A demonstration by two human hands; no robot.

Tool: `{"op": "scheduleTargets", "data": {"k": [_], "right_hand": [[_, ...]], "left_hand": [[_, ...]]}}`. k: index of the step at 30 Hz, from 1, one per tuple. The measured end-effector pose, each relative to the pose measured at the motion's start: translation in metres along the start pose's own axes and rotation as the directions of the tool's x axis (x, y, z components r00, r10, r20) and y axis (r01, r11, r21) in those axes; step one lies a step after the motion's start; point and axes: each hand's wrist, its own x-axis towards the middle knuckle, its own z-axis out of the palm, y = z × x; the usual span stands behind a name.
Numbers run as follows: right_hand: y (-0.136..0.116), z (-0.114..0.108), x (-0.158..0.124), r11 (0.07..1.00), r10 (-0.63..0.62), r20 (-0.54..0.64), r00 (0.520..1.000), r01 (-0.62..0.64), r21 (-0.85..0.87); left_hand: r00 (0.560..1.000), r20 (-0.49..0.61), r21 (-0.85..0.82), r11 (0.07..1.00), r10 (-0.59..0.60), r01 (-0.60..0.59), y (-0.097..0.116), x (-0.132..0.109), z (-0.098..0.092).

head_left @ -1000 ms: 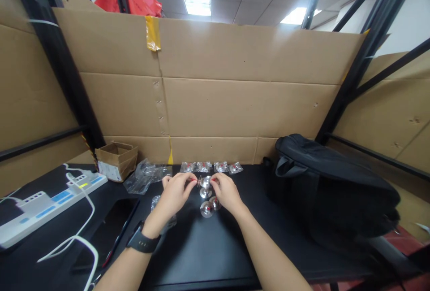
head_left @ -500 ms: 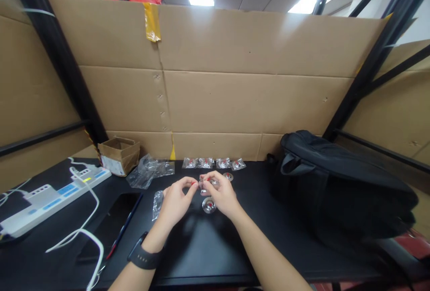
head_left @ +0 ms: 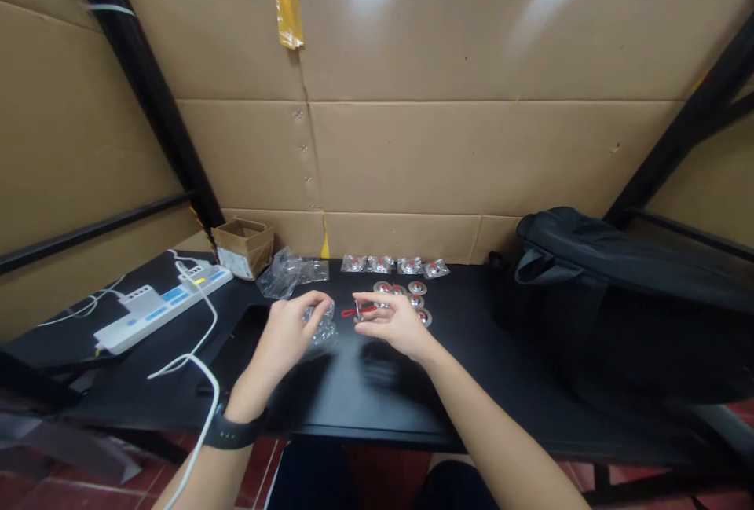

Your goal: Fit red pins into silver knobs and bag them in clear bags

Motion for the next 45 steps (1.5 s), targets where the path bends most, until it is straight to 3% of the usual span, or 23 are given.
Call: {"op": "scheduleTargets", "data": {"k": [1, 4, 7, 15, 23, 36, 41, 45], "right_hand": [[0.001, -0.001, 0.000, 0.999, -0.015, -0.008, 1.000, 0.014, -0.047], [0.001, -0.003, 0.001, 0.979, -0.050, -0.030, 0.998, 0.043, -0.201], [-0.003, 0.002, -0.003, 0.927, -0.046, -0.009, 0.999, 0.039, -0.372], [-0.007, 0.035, -0.040, 0.676, -0.004, 0.021, 1.000, 0.018, -0.737], [0.004, 0.034, -0.037, 0.520, 0.006, -0.054, 0.999, -0.049, -0.853], [0.001, 0.027, -0.031, 0.560, 0.063, -0.019, 0.998, -0.051, -0.827], [0.009, 0.030, -0.029, 0.530, 0.011, -0.044, 0.999, -0.043, -0.847], [0.007, 0.032, -0.034, 0.575, -0.021, -0.010, 1.000, 0.004, -0.818]], "left_hand": [[1.000, -0.005, 0.026, 1.000, -0.002, 0.002, -0.010, -0.007, -0.002], [0.993, 0.117, 0.025, 1.000, -0.002, -0.001, -0.039, -0.033, 0.001], [0.987, 0.163, 0.055, 0.998, -0.011, 0.002, -0.051, -0.053, 0.013], [0.991, 0.107, 0.218, 0.970, 0.084, -0.105, -0.020, -0.067, 0.044], [0.963, 0.124, 0.206, 0.943, 0.239, -0.261, -0.020, -0.082, 0.060], [0.955, 0.105, 0.200, 0.934, 0.279, -0.295, -0.021, -0.087, 0.057], [0.949, 0.128, 0.205, 0.928, 0.288, -0.310, -0.020, -0.087, 0.054], [0.951, 0.138, 0.222, 0.927, 0.278, -0.303, -0.018, -0.087, 0.054]]}}
